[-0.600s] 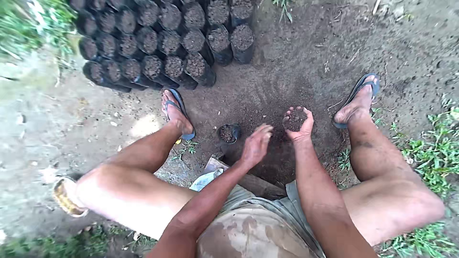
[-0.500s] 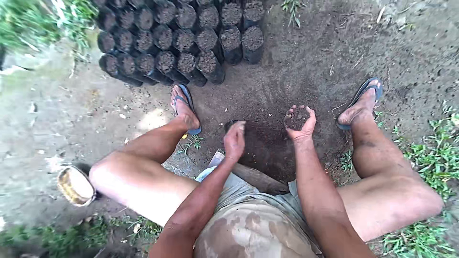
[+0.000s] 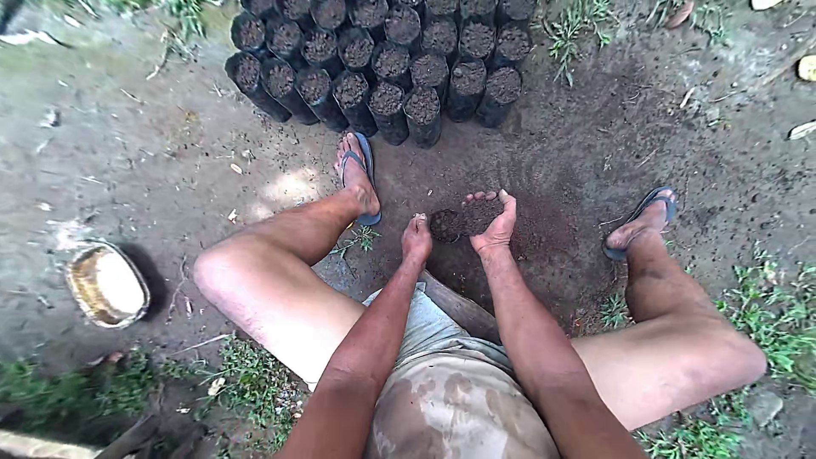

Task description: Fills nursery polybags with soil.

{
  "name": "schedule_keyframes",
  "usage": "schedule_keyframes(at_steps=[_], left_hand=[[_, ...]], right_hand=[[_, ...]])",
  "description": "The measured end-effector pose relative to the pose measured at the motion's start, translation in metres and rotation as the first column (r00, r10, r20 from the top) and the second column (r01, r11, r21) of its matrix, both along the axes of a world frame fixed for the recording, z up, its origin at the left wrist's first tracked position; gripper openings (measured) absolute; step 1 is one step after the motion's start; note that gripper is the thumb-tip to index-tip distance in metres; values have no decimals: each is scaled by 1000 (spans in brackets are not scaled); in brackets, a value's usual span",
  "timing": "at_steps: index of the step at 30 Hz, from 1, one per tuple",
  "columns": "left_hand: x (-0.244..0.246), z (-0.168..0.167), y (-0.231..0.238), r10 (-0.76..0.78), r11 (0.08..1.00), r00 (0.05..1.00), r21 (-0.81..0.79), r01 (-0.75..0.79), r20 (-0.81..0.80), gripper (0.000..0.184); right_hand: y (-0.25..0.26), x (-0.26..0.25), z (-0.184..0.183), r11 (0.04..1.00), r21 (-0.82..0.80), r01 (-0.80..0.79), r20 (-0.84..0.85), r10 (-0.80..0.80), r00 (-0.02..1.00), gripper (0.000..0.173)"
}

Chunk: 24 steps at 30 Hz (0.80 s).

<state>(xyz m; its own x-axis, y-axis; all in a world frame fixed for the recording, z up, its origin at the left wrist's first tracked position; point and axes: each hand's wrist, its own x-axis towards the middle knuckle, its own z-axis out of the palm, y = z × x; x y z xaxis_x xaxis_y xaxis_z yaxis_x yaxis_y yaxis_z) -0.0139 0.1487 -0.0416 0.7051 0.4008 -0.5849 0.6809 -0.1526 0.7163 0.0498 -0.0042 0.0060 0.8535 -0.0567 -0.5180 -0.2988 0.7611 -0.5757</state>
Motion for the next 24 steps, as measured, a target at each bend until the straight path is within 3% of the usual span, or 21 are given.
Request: schedule_keyframes(at_steps=[6, 12, 14, 16, 19, 21, 24], left_hand=[[1, -4, 6, -22, 999, 999, 31, 24, -45, 57], [2, -16, 5, -12, 996, 999, -89, 10, -33, 56], [2, -18, 3, -20, 995, 999, -101, 16, -32, 54], [2, -12, 0, -34, 999, 999, -28, 33, -20, 48], [0, 8, -3, -116, 968, 993, 226, 110, 11, 37], [-1, 23, -8, -284, 909, 952, 285, 305, -114, 38], [-4, 31, -26, -487, 807, 820, 203, 554, -301, 44]], right_hand=[[18, -4, -18, 955, -284, -81, 92, 111, 990, 50], [36, -9, -26, 765, -613, -198, 25, 270, 963, 45], [36, -12, -27, 612, -703, -363, -118, 402, 908, 43], [28, -13, -26, 355, -796, -491, -290, 488, 823, 32], [7, -16, -29, -12, -898, -440, -404, 418, 814, 29], [-6, -17, -36, -139, -891, -433, -451, 386, 805, 29], [-20, -15, -38, -267, -826, -496, -562, 448, 695, 31]])
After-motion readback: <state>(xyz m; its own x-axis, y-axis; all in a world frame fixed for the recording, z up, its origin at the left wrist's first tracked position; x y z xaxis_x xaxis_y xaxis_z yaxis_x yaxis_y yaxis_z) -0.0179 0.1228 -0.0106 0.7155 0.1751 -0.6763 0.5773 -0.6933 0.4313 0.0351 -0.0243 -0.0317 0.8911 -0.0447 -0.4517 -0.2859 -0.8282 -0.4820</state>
